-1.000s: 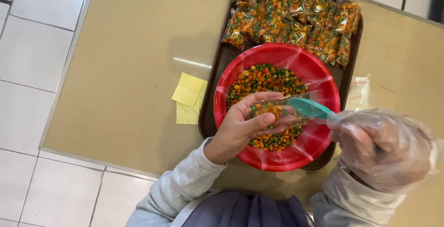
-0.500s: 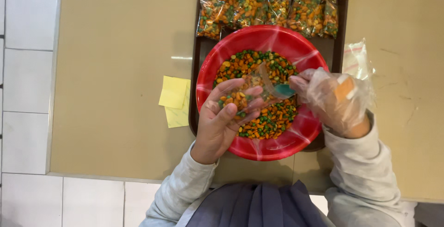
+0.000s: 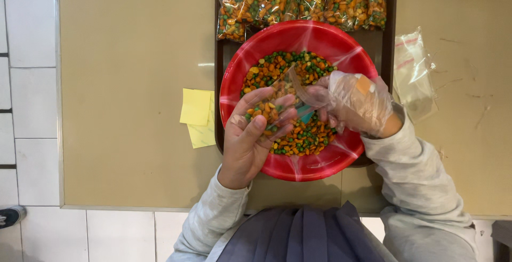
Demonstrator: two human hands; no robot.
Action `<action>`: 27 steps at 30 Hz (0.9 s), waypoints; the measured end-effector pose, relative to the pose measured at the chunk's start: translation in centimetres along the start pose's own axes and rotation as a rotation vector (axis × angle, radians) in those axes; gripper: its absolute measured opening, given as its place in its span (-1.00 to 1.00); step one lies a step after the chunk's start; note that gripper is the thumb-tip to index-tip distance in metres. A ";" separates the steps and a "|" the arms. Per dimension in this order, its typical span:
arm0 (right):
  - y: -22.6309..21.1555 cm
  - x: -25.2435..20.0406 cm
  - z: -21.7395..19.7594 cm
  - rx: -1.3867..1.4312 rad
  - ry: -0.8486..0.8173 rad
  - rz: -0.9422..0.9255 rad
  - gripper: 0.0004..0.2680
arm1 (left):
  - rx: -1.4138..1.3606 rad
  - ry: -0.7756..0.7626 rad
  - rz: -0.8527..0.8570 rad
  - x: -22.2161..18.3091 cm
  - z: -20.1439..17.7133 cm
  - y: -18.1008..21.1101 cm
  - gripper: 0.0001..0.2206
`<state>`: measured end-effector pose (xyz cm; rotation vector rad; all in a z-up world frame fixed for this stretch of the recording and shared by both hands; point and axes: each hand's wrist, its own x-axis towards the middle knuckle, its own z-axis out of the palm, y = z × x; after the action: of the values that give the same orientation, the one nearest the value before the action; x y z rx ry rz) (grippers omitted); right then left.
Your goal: The person scoops small orange and green snacks from a red bowl into small plastic bags using a spoon and then seals the bags by hand.
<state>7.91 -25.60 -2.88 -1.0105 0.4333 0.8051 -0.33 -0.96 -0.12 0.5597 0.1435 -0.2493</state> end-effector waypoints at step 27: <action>-6.8 -10.3 11.4 -0.752 0.411 -0.704 -0.63 | 0.093 -0.038 -0.124 0.0 2.0 0.5 -0.56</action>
<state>6.03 -21.63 13.33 -1.9030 0.0772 0.0868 -0.09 -1.55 1.81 0.6392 0.1302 -0.3887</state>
